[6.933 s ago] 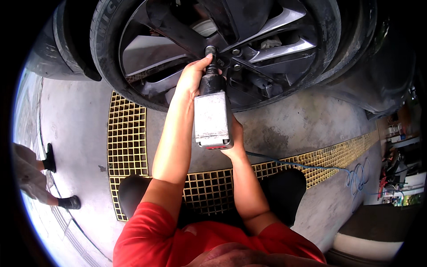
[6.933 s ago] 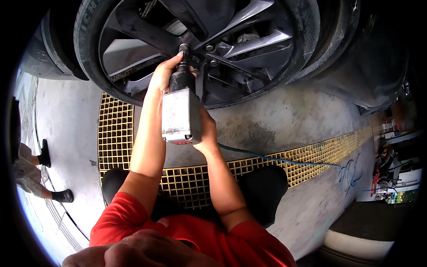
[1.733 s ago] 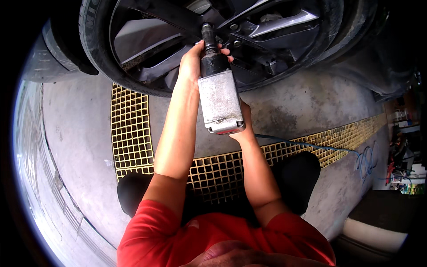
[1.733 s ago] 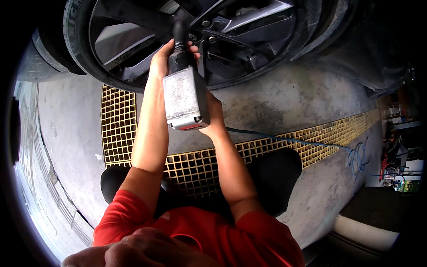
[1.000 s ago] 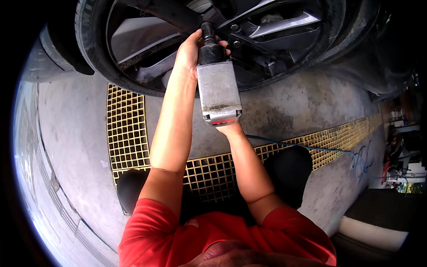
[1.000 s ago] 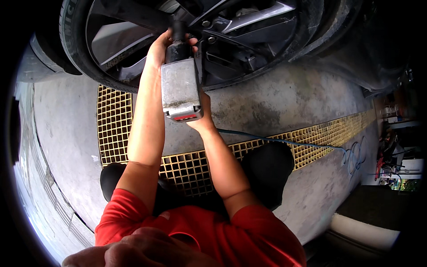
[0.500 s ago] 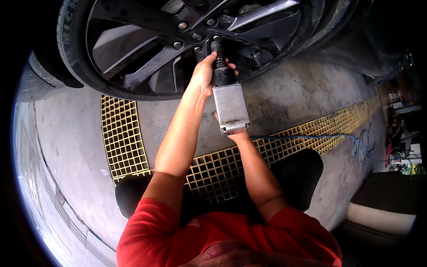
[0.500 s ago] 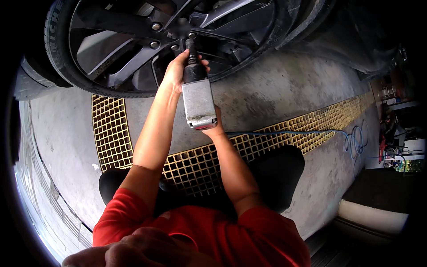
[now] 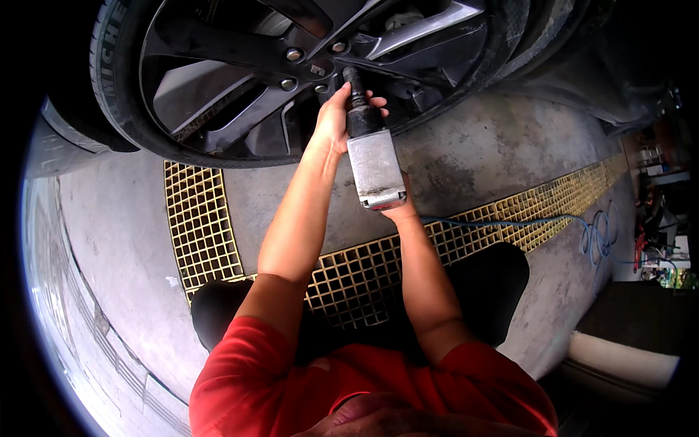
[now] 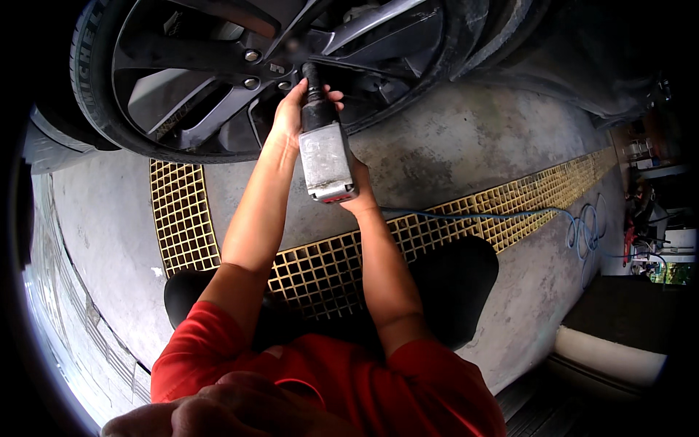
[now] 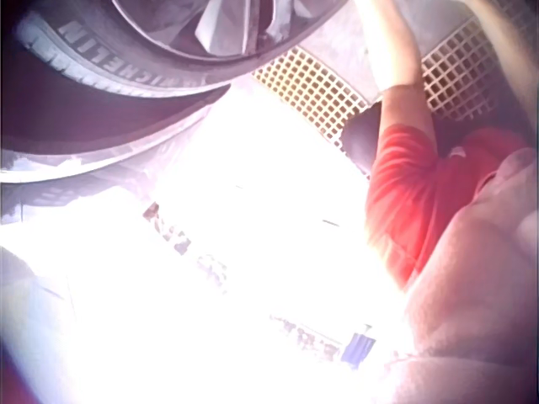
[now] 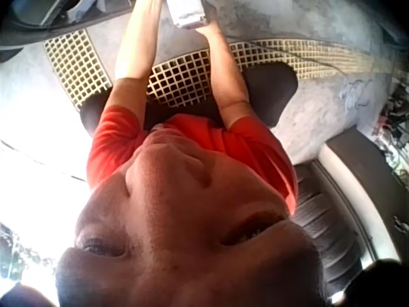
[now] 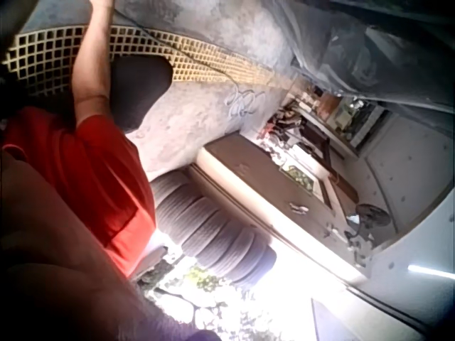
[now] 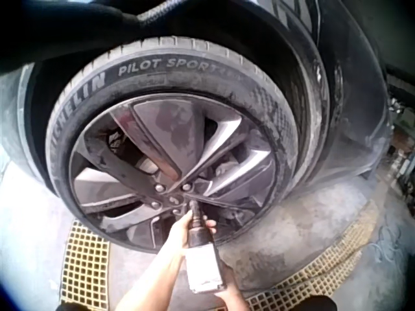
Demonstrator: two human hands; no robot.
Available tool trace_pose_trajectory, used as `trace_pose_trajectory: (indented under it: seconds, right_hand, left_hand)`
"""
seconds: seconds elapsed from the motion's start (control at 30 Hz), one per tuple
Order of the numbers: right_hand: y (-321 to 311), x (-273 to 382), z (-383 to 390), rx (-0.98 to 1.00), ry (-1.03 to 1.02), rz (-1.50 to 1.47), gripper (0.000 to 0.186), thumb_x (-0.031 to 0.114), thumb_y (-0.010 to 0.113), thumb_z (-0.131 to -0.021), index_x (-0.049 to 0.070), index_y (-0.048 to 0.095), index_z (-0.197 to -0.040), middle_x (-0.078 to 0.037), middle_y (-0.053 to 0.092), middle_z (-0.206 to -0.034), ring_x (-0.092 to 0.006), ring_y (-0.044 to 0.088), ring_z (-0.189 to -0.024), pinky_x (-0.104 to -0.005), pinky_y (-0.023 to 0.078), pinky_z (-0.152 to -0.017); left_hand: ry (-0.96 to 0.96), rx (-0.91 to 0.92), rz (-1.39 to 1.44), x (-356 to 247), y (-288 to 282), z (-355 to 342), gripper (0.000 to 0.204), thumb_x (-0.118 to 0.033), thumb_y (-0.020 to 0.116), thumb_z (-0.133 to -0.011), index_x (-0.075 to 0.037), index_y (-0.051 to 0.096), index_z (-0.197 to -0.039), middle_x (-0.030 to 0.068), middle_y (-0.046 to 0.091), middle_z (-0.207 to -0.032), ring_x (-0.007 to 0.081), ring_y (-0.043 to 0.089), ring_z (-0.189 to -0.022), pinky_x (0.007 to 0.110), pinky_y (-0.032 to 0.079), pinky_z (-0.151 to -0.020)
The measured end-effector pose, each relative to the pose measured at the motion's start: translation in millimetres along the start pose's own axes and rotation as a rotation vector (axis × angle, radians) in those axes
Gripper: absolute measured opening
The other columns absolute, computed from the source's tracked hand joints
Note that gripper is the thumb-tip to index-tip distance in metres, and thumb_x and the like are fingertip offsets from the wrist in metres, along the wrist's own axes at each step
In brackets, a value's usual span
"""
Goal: The person mounts a tire onto a car wheel hub, hand-threads lug nuts onto the bolts, and tightens them using a pneumatic impact wrench.
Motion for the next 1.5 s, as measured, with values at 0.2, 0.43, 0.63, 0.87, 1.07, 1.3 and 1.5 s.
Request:
trace_pose_trajectory:
  seconds: [0.2,0.43,0.63,0.87,1.07,1.3,1.5]
  right_hand:
    - [-6.2,-9.1,-12.3,0.002,-0.02,-0.003,0.033,0.009,0.06,-0.091,0.002,0.056,-0.123,-0.008,0.066,-0.112,-0.0184,0.064,-0.096,-0.0311,0.052,-0.083]
    - [-5.5,-40.3,-18.4,0.0,-0.021,-0.113,0.036,0.02,0.057,-0.091,0.004,0.054,-0.123,-0.01,0.061,-0.117,-0.0229,0.059,-0.105,-0.038,0.051,-0.086]
    - [1.5,-21.6,-12.6,-0.016,-0.247,0.475,0.056,0.041,0.067,-0.084,0.006,0.054,-0.126,-0.014,0.057,-0.125,-0.031,0.051,-0.116,-0.041,0.041,-0.097]
    - [3.1,-37.7,-1.6,-0.007,-0.063,0.096,0.034,0.013,0.061,-0.091,0.005,0.055,-0.123,-0.008,0.064,-0.114,-0.0191,0.063,-0.098,-0.0343,0.054,-0.083]
    - [36.5,-15.7,30.0,0.05,0.083,-0.047,0.035,0.011,0.062,-0.091,0.004,0.055,-0.125,-0.005,0.066,-0.11,-0.012,0.063,-0.094,-0.028,0.053,-0.08]
    - [77.8,10.1,19.3,0.157,-0.036,0.03,0.039,0.011,0.061,-0.093,0.003,0.052,-0.13,-0.005,0.064,-0.115,-0.0108,0.061,-0.099,-0.0268,0.052,-0.083]
    - [85.1,-7.4,-1.2,0.172,0.003,-0.053,0.043,0.006,0.057,-0.093,0.0,0.048,-0.135,-0.008,0.058,-0.127,-0.0147,0.056,-0.109,-0.0275,0.045,-0.095]
  left_hand:
    - [0.055,-0.018,-0.032,-3.8,-3.4,-5.7,0.041,-0.038,0.038,-0.101,0.001,0.054,-0.101,0.0226,0.068,-0.095,0.0343,0.068,-0.076,0.042,0.057,-0.064]
    - [0.021,-0.102,-0.092,-2.8,-3.7,-11.2,0.037,-0.039,0.05,-0.097,-0.003,0.054,-0.097,0.0194,0.068,-0.09,0.0333,0.068,-0.074,0.041,0.057,-0.062]
    - [0.007,-0.096,-0.097,-1.7,-3.5,-12.5,0.037,-0.04,0.051,-0.096,-0.004,0.054,-0.098,0.0194,0.069,-0.088,0.0332,0.068,-0.071,0.041,0.057,-0.06]
    - [0.006,-0.012,-0.053,3.1,-4.7,4.0,0.036,-0.038,0.047,-0.098,-0.002,0.051,-0.098,0.0208,0.068,-0.083,0.0336,0.067,-0.071,0.043,0.056,-0.062]
    - [0.083,0.036,0.001,-5.6,-31.8,51.2,0.037,-0.036,0.044,-0.098,0.0,0.053,-0.099,0.0221,0.068,-0.086,0.0348,0.068,-0.074,0.041,0.056,-0.066]
    - [0.136,0.028,0.05,-39.0,-57.6,69.1,0.043,-0.04,0.045,-0.097,0.001,0.058,-0.103,0.0203,0.068,-0.089,0.0312,0.067,-0.076,0.04,0.056,-0.07]
    - [0.13,0.011,0.094,-54.9,-65.8,58.0,0.043,-0.04,0.044,-0.098,0.001,0.056,-0.099,0.0219,0.068,-0.092,0.0344,0.067,-0.08,0.041,0.057,-0.068]
Point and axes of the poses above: each hand's wrist, its own z-axis away from the middle knuckle, its own y-axis out of the palm, x = y × z, the point moved 6 cm from there along -z, towards the middle knuckle
